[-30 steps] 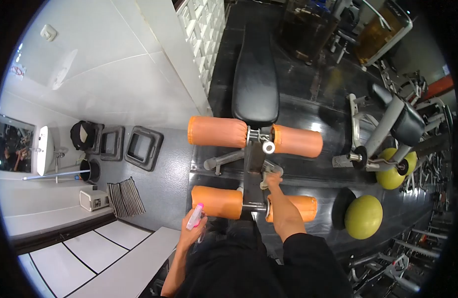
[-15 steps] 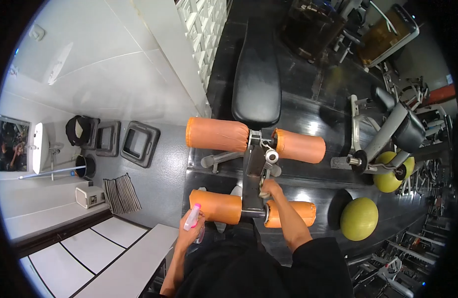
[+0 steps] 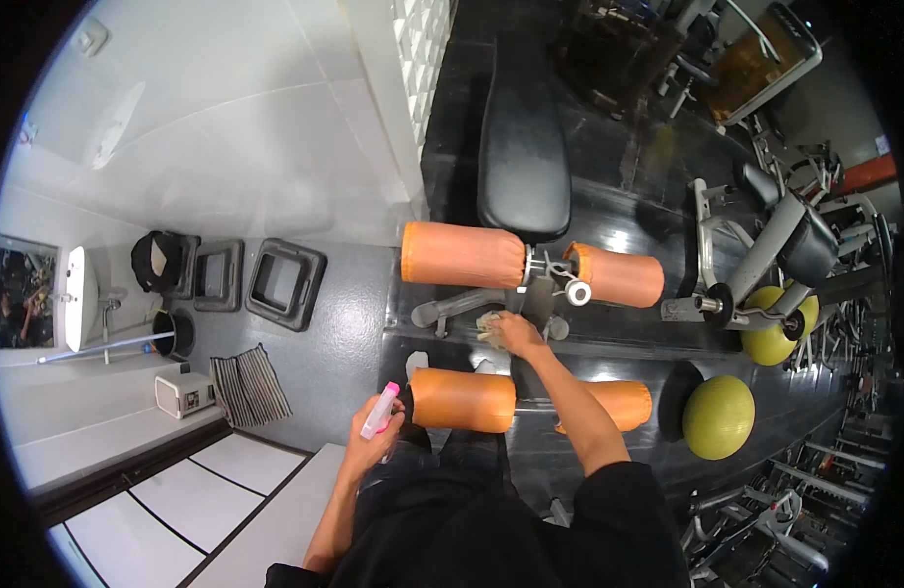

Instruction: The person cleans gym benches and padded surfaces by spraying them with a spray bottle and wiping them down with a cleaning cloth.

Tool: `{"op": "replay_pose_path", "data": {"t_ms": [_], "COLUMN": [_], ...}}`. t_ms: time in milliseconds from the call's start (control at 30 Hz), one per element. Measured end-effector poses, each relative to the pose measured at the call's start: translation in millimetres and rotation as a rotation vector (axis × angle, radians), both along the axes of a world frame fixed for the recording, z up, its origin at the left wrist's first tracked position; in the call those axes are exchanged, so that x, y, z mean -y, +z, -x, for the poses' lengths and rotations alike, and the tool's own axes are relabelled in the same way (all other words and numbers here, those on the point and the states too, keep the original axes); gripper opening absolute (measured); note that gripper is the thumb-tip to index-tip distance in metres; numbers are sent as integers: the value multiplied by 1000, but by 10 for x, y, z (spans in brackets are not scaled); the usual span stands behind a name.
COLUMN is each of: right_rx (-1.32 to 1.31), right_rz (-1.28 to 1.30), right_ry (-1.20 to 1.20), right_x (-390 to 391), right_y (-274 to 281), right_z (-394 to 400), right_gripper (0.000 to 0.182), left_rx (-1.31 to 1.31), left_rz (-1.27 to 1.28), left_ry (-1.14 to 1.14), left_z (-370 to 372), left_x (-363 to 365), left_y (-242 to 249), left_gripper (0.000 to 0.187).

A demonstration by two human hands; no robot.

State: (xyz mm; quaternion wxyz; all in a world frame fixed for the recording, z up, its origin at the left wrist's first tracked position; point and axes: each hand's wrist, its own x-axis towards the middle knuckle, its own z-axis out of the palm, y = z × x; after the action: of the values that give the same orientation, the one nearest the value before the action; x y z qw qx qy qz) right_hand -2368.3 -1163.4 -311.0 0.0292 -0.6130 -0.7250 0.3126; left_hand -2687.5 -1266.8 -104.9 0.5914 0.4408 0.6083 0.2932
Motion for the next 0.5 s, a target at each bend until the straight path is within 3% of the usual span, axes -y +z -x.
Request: {"op": "replay_pose_path", "data": {"t_ms": [33,100,133,167,267,367,500], "right_rx": [-5,435,496,492,388,287,392], "right_rz": [7,139,151,152,623,665,674], "right_ry": [11,170,370,365,375,451,234], "right_x": [28,42,45,41,37,44,46], "right_y": [-149,-329,-363,-394,-211,-7,293], "right_z": [50,158,198,239,264,131,-148], "right_gripper": [28,24,23,23,27,27,31], "left_rx": [-7,-21,-48,-72,-24,-28,-6], "left_rz": [-4,-9,-47,-85,-36,33,-88], "left_ry": [6,18,4,-15,10,-17,-104], "left_z": [74,196,252,309,386,420,430], "left_x": [37,85,95,89,71,-36,-154], "left_y": [-24,-51,-52,-56,-54,-10,-189], "left_gripper": [16,16,16,16,16,18,15]}}
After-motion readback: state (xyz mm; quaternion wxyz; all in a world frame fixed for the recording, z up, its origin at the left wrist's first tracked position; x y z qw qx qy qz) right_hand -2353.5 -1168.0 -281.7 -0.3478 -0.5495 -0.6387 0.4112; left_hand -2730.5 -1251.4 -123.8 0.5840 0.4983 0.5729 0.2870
